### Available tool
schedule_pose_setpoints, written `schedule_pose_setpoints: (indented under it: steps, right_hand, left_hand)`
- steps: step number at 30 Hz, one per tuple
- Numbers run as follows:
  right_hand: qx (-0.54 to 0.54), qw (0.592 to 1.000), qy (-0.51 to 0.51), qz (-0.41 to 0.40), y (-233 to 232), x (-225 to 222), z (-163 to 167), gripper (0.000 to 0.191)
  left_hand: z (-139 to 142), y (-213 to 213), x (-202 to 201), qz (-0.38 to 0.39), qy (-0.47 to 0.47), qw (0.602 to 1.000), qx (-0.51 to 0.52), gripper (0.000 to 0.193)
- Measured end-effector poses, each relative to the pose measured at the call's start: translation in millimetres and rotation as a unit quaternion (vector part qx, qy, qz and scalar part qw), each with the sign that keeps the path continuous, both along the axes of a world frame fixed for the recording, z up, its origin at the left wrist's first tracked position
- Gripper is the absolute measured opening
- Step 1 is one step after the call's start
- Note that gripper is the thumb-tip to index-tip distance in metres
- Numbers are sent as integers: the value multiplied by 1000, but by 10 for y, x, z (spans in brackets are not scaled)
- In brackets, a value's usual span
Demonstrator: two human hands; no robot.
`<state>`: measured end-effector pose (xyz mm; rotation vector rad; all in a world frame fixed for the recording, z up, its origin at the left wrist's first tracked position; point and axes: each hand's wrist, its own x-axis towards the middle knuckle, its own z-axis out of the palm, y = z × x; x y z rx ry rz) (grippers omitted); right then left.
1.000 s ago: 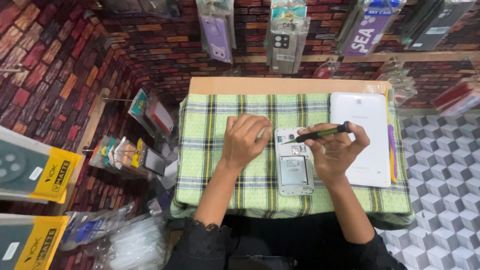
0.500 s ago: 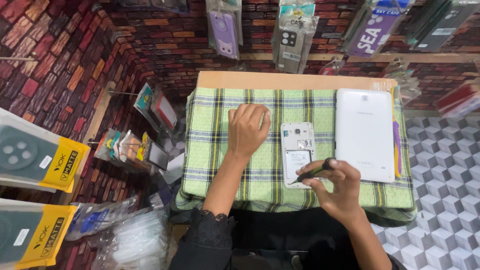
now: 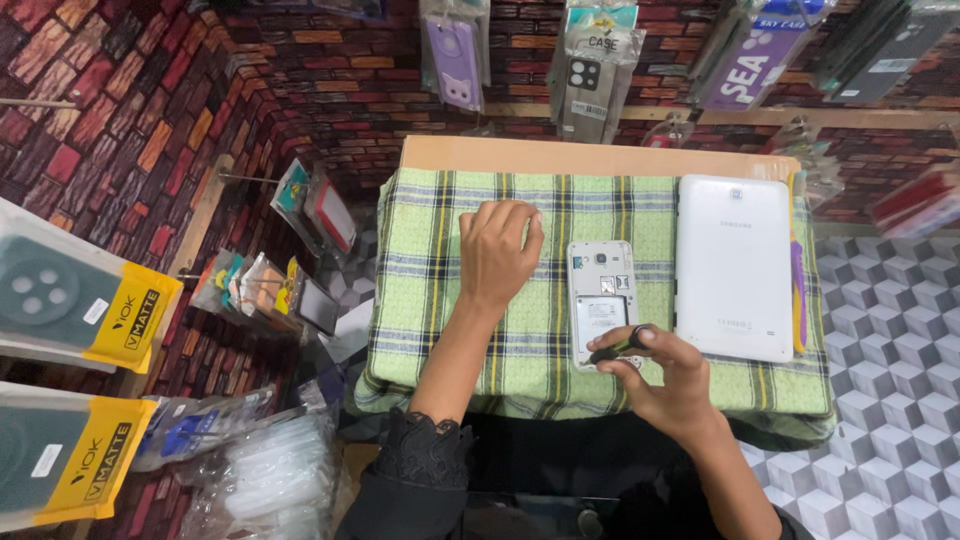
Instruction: The person uses a screwdriver to remove screws from the back of a white smartphone placed on a plaid cloth. The person then uses a toothbrush to clean the camera area and other parts of the phone's back. The person continues to remove screws and clean the device throughout the clip.
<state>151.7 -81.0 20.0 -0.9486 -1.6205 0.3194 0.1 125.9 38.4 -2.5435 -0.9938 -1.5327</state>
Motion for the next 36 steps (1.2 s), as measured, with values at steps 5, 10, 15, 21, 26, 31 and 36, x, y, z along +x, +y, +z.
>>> schedule_pose_setpoints:
  steps: [5,10,15,21,26,31,36]
  right_hand:
    - [13,1000,-6,5,28,61,25,77]
    - [2,999,15,-28,47,89,-8,79]
    - [37,994,78,-73,59,52,-50,81]
    - [50,971,191,-138,290,39,-31,76]
    - [26,955,238,-173,415,3,-28,77]
    - [34,952,244,-182,395,-10,-39,78]
    - [42,954,238,-179,388,-12,-57,78]
  left_hand:
    - [-21,32,-13,-28,14,999,-20,7]
    - [-6,19,-60,-191,69,978,-40,9]
    - [10,-26,-76,-255,86,962,-40,23]
    - [24,-75,-99,-273,122,954,-28,35]
    - [44,-124,-131,-271,151,951,-4,26]
    - [44,-162,-91,-281,155,947,4,14]
    - [53,-174,-101,-287,153,946,-12,10]
